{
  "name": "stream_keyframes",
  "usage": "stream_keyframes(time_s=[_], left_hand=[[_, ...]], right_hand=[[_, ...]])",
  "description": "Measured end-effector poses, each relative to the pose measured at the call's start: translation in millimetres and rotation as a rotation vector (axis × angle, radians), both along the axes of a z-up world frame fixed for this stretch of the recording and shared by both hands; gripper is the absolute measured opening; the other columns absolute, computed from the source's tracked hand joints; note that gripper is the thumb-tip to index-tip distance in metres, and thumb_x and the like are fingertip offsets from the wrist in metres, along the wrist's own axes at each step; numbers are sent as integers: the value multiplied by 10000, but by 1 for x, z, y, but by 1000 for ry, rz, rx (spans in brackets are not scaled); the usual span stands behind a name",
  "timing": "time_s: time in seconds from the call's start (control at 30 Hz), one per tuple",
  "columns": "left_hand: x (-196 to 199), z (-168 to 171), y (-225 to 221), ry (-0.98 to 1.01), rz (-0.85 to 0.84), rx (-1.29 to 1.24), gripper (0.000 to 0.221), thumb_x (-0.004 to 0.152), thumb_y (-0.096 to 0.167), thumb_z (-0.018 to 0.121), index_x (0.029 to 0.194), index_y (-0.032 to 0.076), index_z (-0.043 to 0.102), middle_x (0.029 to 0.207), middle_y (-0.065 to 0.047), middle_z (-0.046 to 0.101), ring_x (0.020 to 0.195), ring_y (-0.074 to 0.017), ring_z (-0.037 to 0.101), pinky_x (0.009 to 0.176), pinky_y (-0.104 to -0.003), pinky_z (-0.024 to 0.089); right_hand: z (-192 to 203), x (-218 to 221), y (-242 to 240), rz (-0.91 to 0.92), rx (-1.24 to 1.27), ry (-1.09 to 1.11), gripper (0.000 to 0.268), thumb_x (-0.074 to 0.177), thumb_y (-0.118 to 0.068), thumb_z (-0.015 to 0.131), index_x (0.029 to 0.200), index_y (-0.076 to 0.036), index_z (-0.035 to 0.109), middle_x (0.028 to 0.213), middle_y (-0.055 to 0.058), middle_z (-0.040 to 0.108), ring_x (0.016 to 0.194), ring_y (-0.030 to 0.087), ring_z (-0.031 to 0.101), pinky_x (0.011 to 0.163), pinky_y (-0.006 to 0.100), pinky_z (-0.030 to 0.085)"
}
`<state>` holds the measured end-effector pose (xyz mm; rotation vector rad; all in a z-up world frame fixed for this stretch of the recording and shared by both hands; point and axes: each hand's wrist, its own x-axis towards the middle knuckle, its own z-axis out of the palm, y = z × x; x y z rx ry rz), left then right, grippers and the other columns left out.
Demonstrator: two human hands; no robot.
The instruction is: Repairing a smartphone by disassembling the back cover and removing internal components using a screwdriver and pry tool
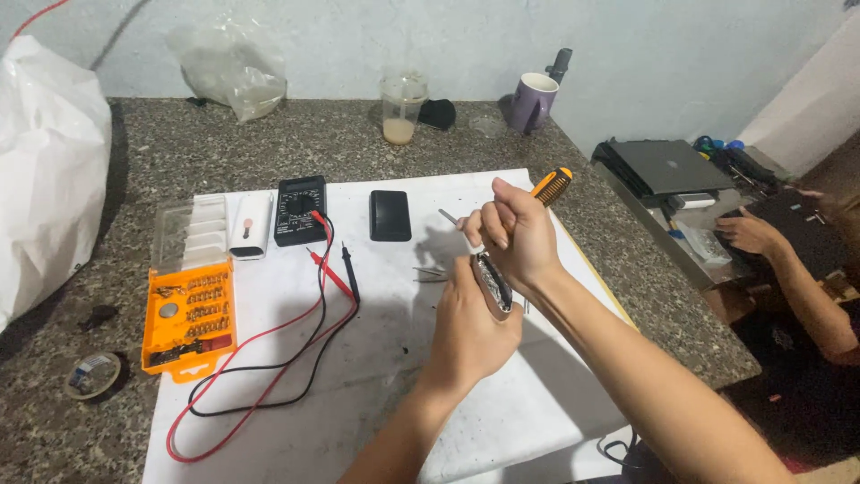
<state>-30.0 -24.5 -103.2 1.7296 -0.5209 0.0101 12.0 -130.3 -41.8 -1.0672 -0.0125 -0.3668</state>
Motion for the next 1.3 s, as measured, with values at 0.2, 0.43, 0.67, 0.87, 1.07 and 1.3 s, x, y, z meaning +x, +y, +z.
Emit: stream_keyframes(time_s=[0.2, 0.43, 0.67, 0.87, 1.07, 1.3], left_hand=[[-8, 3, -7, -13, 51, -15, 649, 705, 177, 702, 1276, -2, 454, 1067, -296, 625, 1065, -542, 632, 912, -607, 520], [-14, 0, -5, -5, 159, 14, 745, 653, 204, 792, 1280, 8, 441, 1061, -248, 643, 1033, -484, 681, 856, -571, 575], [-13, 3, 11, -94, 61, 46, 1016, 596, 381, 954, 1323, -27, 374, 1215, -227, 624, 1132, -452, 618, 806, -494, 537], [16, 15, 47, -141, -300, 25, 628, 789, 410, 812, 1215, 94, 477, 1086, -85, 665, 975, -262, 649, 824, -378, 479], [30, -11, 36, -390, -162, 120, 696, 740, 536, 866, 1148, 115, 491, 871, -63, 653, 771, -322, 670, 665, -406, 497], [35, -36, 15, -390, 16, 136, 783, 813, 512, 808, 1370, 80, 466, 1039, -84, 647, 706, -375, 585, 683, -456, 471]], right_hand=[[-18, 7, -9, -73, -57, -89, 597, 1046, -236, 489, 481, -199, 299, 398, 23, 144, 467, 228, 266, 567, 293, 329], [-17, -5, 0, -19, -172, -139, 607, 1073, -259, 465, 493, -191, 299, 384, 53, 237, 486, 240, 274, 547, 308, 340], [15, -29, 10, -57, -368, 44, 548, 994, -333, 540, 546, -145, 285, 467, 46, 296, 511, 145, 280, 560, 300, 216], [14, -25, -2, -59, -373, 73, 553, 1010, -337, 556, 558, -145, 302, 489, 49, 324, 511, 155, 292, 558, 303, 240], [22, -30, 1, -65, -469, 182, 542, 1022, -397, 514, 587, -145, 312, 511, 86, 437, 508, 155, 360, 582, 306, 314], [42, -38, 12, -52, -642, 295, 508, 1013, -448, 496, 628, -124, 434, 615, 111, 620, 627, 177, 535, 771, 306, 452]])
